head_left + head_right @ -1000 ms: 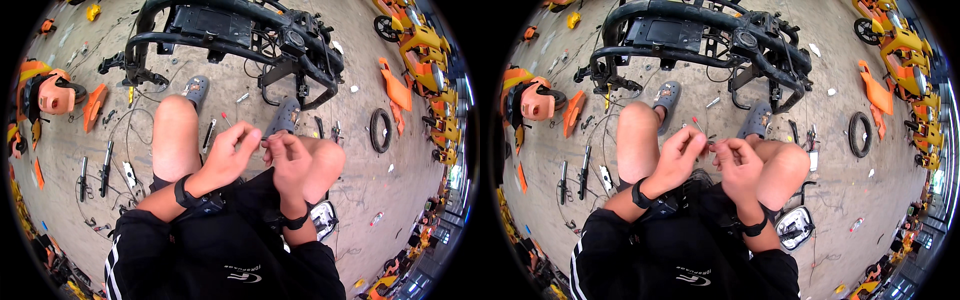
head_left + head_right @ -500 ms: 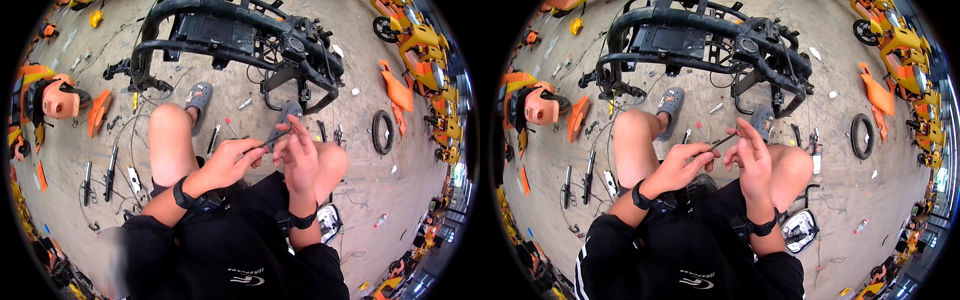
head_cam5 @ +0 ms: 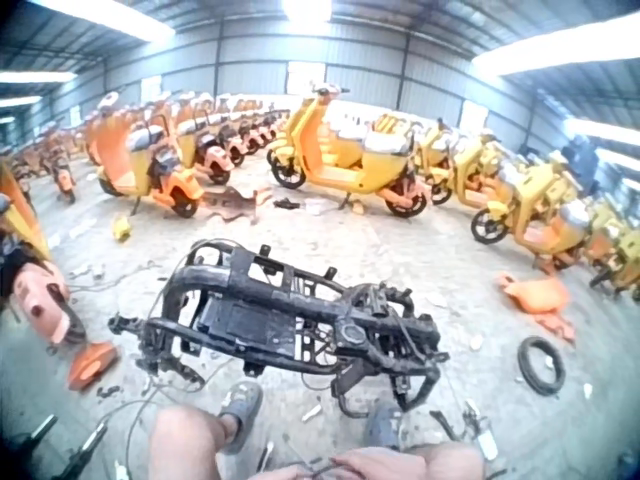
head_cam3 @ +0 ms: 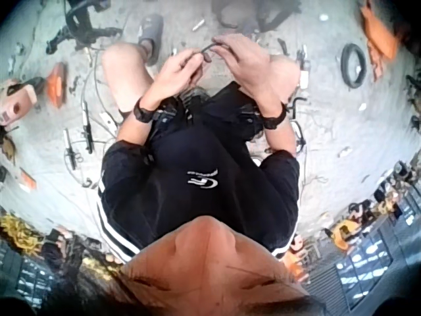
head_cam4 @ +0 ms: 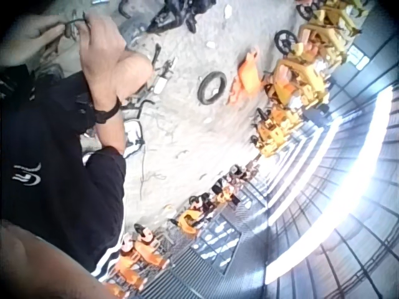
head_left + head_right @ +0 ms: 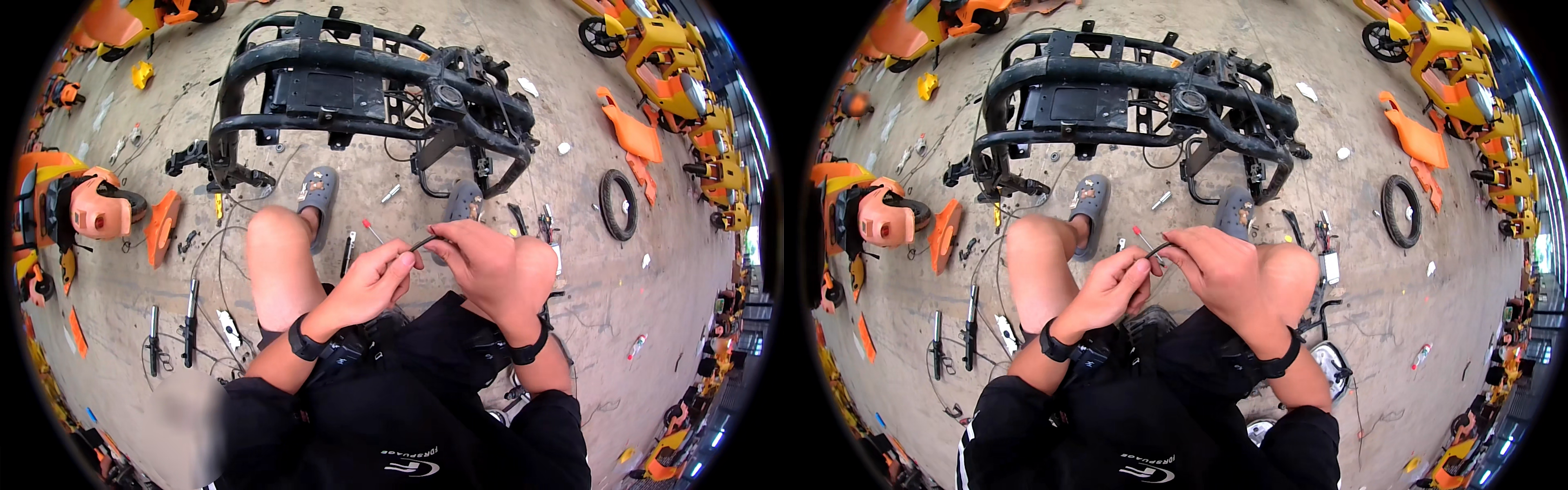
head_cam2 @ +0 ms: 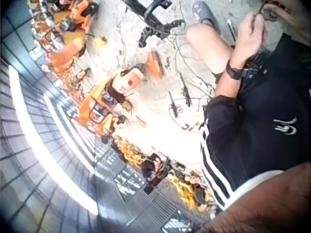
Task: The person sits on the floor and assembles a scooter frame by hand, inserting small fasteners and using a screwdriver to tighten components. The person handles the frame, fasteners, and tools while surrounded by other scooters and parts.
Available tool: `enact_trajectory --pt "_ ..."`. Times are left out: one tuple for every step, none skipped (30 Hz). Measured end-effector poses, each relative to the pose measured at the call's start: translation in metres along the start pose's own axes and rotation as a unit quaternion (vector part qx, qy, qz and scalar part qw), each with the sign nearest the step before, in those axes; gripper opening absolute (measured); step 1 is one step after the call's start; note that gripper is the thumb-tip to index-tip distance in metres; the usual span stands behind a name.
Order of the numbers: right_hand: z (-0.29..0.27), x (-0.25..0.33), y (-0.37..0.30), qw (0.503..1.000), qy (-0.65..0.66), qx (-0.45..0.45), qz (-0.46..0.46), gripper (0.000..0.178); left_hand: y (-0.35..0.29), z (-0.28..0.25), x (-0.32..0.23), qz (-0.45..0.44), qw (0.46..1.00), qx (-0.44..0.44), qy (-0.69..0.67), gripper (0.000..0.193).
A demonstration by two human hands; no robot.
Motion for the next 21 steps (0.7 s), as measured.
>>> enact_trajectory --pt "-0.002 0.000 0.002 1.000 -0.023 0.011 -0.013 0.021 0.001 0.003 -0.005 0.005 1.000 -0.002 0.016 0.029" --pt "-0.005 0.001 0.004 0.998 -0.047 0.021 -0.026 0.021 0.001 0.003 -0.004 0.012 1.000 0.004 0.019 0.028" --pt "-0.007 0.001 0.005 0.996 -0.070 0.032 -0.040 0.021 0.002 0.002 0.000 0.018 1.000 0.010 0.022 0.028" --pt "-0.007 0.000 0.006 0.996 -0.067 0.045 -0.046 0.021 0.003 0.002 0.003 0.025 0.999 0.017 0.025 0.028" --pt "-0.007 -0.002 0.007 0.995 -0.064 0.059 -0.053 0.020 0.003 0.003 0.003 0.019 0.999 0.024 -0.011 0.028" --pt "-0.006 -0.004 0.007 0.994 -0.060 0.072 -0.060 0.020 0.003 0.001 0.004 0.004 0.997 0.043 -0.063 0.029" --pt "-0.005 -0.005 0.009 0.994 -0.045 0.079 -0.063 0.020 0.003 0.000 0.006 -0.008 0.991 0.061 -0.116 0.029" --pt "-0.004 -0.006 0.010 0.993 -0.030 0.087 -0.067 0.020 0.002 -0.002 0.007 -0.020 0.982 0.079 -0.168 0.029" --pt "-0.002 -0.006 0.013 0.993 -0.014 0.096 -0.072 0.020 0.001 -0.006 0.008 -0.032 0.975 0.099 -0.195 0.030" --pt "-0.003 -0.007 0.014 0.992 -0.024 0.101 -0.077 0.019 0.002 -0.007 0.010 -0.041 0.966 0.124 -0.225 0.030" --pt "-0.002 -0.008 0.014 0.989 -0.030 0.114 -0.086 0.018 0.002 -0.005 0.013 -0.045 0.955 0.141 -0.258 0.031" --pt "-0.002 -0.009 0.014 0.987 -0.036 0.126 -0.097 0.017 0.004 -0.003 0.011 -0.044 0.973 0.107 -0.202 0.031" --pt "-0.006 -0.010 0.013 0.985 -0.044 0.130 -0.108 0.015 0.009 0.003 0.006 -0.043 0.986 0.071 -0.147 0.030" --pt "-0.004 -0.010 0.012 0.981 -0.045 0.152 -0.112 0.014 0.010 0.003 0.001 -0.045 0.995 0.026 -0.090 0.030" --pt "-0.003 -0.010 0.010 0.977 -0.046 0.174 -0.116 0.013 0.011 0.004 -0.005 -0.001 1.000 -0.027 -0.010 0.031" --pt "-0.001 -0.008 0.007 0.974 -0.047 0.190 -0.112 0.013 0.012 0.003 -0.007 0.035 0.997 -0.050 0.041 0.032" --pt "-0.001 -0.004 0.009 0.967 -0.064 0.215 -0.123 0.013 0.013 0.001 -0.007 0.068 0.991 -0.072 0.093 0.033" --pt "0.001 -0.002 0.010 0.964 -0.064 0.226 -0.129 0.012 0.013 -0.002 -0.006 0.099 0.980 -0.093 0.146 0.034" --pt "0.003 -0.002 0.011 0.960 -0.065 0.235 -0.135 0.012 0.015 -0.007 -0.005 0.119 0.970 -0.096 0.189 0.037" --pt "0.004 -0.001 0.012 0.957 -0.066 0.243 -0.141 0.012 0.015 -0.011 -0.005 0.109 0.974 -0.083 0.179 0.037" --pt "0.005 0.001 0.012 0.960 -0.046 0.244 -0.127 0.011 0.014 -0.014 -0.004 0.099 0.978 -0.069 0.170 0.037"
Point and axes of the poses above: each hand's wrist, its own y-axis towards the middle knuckle, its own z-axis out of the palm, x = y × z, the point moved 2 cm from there along y, towards the middle knuckle, and after that the axes turned 3 degrees about x, right-handed, at the moved point
